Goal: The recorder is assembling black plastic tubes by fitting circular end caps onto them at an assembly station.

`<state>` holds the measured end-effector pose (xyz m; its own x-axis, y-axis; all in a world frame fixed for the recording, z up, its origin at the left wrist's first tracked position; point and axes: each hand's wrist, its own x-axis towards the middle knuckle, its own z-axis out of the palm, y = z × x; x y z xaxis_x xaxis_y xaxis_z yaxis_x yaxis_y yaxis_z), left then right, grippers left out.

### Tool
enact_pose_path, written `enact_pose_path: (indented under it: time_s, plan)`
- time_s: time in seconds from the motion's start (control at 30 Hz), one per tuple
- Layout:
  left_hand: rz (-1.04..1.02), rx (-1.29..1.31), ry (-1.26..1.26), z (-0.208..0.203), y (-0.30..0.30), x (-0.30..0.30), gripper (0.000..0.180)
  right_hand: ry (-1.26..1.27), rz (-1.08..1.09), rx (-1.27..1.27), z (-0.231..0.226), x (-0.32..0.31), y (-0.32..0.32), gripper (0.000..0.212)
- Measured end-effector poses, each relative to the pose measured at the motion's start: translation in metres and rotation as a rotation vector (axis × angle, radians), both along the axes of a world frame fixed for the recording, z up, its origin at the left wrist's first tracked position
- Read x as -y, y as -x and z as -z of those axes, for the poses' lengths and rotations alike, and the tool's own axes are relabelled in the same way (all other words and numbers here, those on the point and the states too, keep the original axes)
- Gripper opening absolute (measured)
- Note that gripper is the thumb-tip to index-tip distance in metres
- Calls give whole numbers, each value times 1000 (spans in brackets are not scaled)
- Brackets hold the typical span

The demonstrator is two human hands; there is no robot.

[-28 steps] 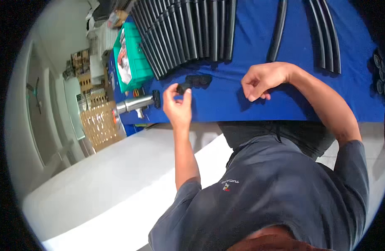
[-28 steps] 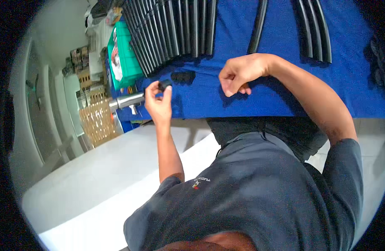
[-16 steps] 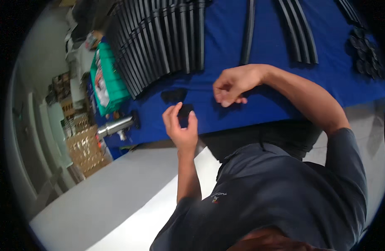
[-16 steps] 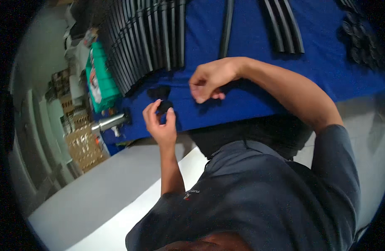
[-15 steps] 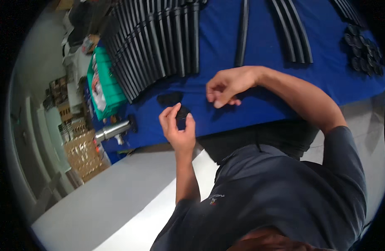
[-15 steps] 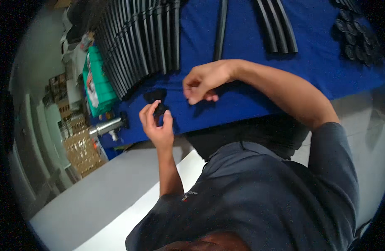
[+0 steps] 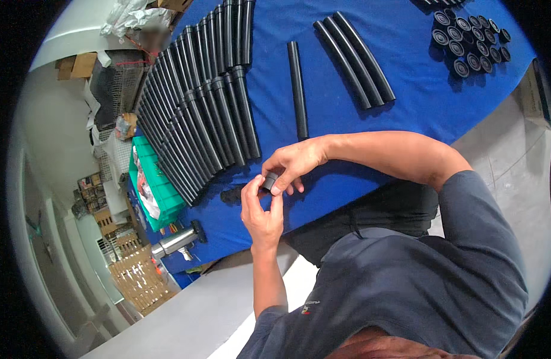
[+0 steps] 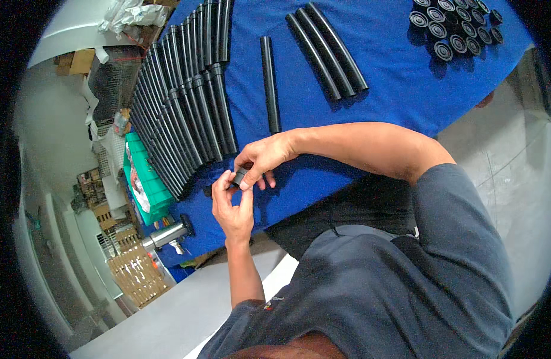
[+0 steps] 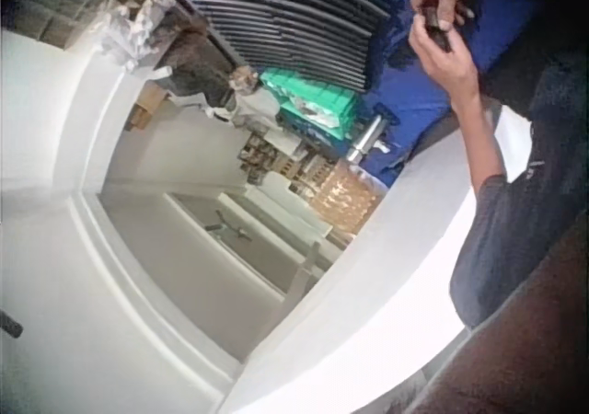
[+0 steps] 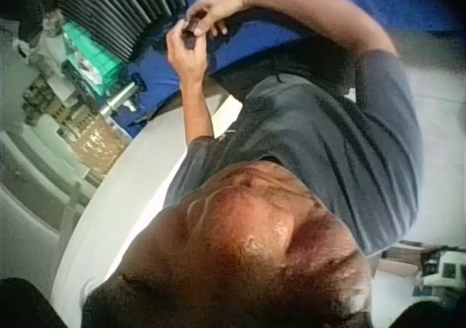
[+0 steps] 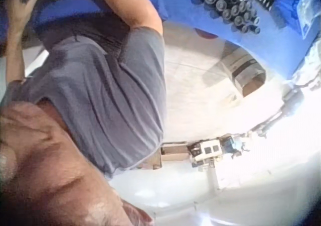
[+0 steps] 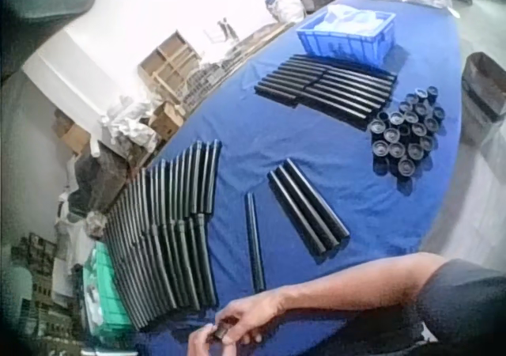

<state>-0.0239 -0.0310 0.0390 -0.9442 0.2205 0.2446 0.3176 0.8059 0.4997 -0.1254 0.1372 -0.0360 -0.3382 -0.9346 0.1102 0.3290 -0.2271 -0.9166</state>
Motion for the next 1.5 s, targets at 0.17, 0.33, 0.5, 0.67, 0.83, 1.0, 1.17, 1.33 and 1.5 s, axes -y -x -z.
enact_pose_path:
  time_s: [0.17,0.33,0.5,0.67,0.83,1.0,1.17,1.33,1.5]
  plan:
    - [74,11,145,-16,18,-8,44,12,52,20,7,-1,1,41]
    - [-55,84,-198,-36,76,-26,29,-138,18,-157,4,-3,3,50]
    - [98,328,317,-14,143,-100,84,-124,-145,-406,6,4,3,51]
    - [208,314,433,37,183,-116,100,-72,-97,-466,5,2,-1,55]
    - [40,287,104,6,185,-104,87,-97,-40,-467,6,-4,2,49]
    - [-48,142,-923,-74,117,-49,44,-137,333,-651,4,-8,-2,44]
    - [1,338,-1540,-51,4,46,25,-377,728,-1060,2,-12,3,38]
    - [-320,431,-2103,4,-74,57,26,-501,725,-1311,7,-17,7,40]
    - [-504,293,-2017,12,-92,55,25,-420,931,-1374,4,-15,3,62]
